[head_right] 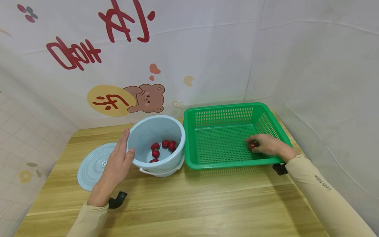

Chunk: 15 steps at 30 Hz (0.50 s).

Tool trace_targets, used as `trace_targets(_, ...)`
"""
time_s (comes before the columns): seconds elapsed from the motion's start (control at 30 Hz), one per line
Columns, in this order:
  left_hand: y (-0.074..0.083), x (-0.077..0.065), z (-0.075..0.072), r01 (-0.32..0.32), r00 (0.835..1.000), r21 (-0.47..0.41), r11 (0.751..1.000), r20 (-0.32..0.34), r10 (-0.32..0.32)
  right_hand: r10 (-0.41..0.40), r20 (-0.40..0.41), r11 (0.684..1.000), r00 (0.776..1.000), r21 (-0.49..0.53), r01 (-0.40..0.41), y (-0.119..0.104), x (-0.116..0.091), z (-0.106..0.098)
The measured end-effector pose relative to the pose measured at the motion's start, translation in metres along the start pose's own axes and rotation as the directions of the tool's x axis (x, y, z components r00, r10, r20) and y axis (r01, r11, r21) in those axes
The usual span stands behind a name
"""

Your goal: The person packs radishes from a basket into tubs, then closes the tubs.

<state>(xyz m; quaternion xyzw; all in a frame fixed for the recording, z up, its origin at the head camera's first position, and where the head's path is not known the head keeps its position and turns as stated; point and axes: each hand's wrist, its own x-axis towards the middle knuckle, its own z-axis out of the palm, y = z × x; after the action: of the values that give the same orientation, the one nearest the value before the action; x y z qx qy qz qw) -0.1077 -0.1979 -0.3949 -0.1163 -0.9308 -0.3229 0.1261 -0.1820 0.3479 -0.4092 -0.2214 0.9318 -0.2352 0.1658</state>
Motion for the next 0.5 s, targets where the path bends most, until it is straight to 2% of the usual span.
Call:
trace_targets(0.27,-0.0006,0.0004,0.0004,0.003,1.000,-0.001,1.000,0.008,-0.003,-0.017,-0.019,0.999,1.000,-0.041,0.017,0.0007,-0.0002,-0.0005)
trace_targets(0.5,0.0002,0.0004,-0.0004,0.002,1.000,-0.001,1.000,0.009,-0.002,-0.013,-0.098,1.000,0.995,-0.009,0.012,-0.0035,-0.0061,-0.0029)
